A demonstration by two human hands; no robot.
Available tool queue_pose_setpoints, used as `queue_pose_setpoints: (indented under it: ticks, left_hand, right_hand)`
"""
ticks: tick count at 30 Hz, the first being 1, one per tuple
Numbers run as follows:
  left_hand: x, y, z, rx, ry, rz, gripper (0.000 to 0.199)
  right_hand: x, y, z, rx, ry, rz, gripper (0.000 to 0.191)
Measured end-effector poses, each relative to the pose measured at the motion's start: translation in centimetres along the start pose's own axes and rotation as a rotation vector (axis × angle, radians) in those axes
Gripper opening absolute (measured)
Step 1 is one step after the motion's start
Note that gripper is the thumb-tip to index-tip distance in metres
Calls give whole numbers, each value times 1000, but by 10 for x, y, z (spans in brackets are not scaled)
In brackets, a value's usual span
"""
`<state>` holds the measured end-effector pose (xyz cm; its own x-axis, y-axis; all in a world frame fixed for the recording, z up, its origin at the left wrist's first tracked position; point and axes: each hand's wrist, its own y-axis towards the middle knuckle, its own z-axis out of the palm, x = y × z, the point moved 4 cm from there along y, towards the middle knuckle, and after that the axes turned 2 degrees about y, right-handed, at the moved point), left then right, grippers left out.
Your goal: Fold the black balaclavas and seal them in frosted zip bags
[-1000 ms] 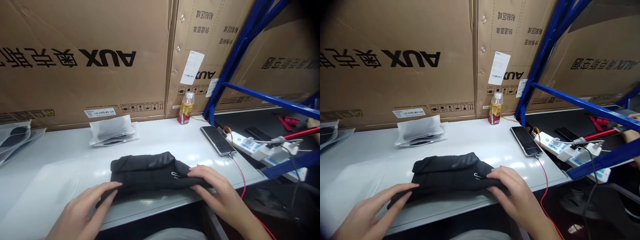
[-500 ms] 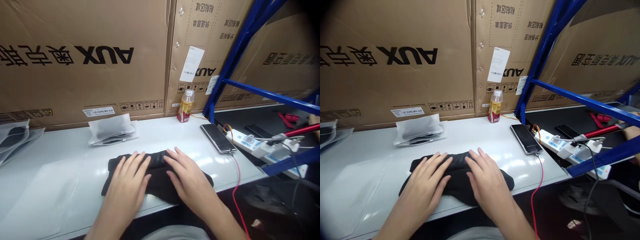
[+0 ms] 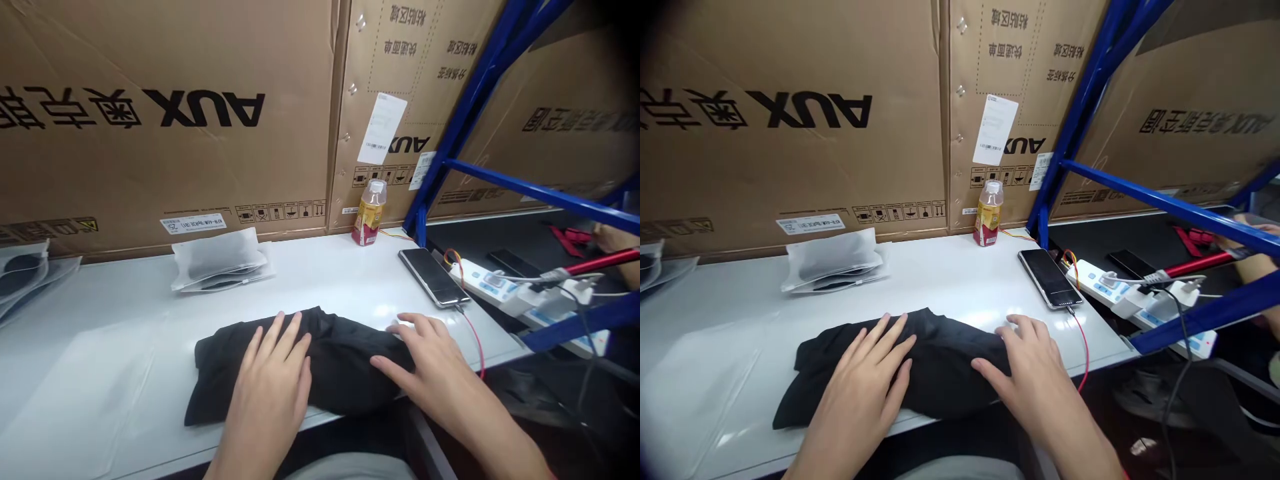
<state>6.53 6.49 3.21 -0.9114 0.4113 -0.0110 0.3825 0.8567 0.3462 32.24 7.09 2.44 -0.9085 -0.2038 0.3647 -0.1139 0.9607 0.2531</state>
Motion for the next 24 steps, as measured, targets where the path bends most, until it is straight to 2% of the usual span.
queue_pose_setpoints:
  ticks: [3, 6, 9, 11, 12, 13, 15, 18, 21, 24]
  left_hand:
    - [-11, 8, 3, 20, -116, 11, 39]
    - [-20, 17, 8, 37, -137, -74, 32]
    - [-32, 29, 10, 40, -114, -119, 30]
    - [-38, 39, 10, 61, -114, -96, 32]
    - [-38, 42, 10, 77, -120, -68, 32]
    - [-37, 45, 9, 95, -132, -29, 33]
    - [-28, 44, 8, 131, -165, 69, 40]
    - [0, 25, 7, 169, -196, 204, 52]
    - [29, -2, 6, 126, -123, 201, 49]
    - [44, -20, 10, 104, -76, 152, 54]
  right_hand:
    - [-10, -3, -7, 81, 42, 75, 25]
    - [1, 3, -12, 103, 119, 171, 17]
    - [24, 15, -21, -113, 221, 179, 16]
    - [42, 22, -22, -255, 326, 100, 24]
    - [51, 24, -19, -267, 379, 35, 27]
    - [60, 26, -13, -234, 423, -50, 30]
    - [77, 26, 4, -66, 447, -250, 41]
    - [89, 18, 30, 169, 352, -441, 58]
    - [91, 15, 41, 250, 256, -443, 61]
    - [91, 19, 37, 318, 286, -407, 56]
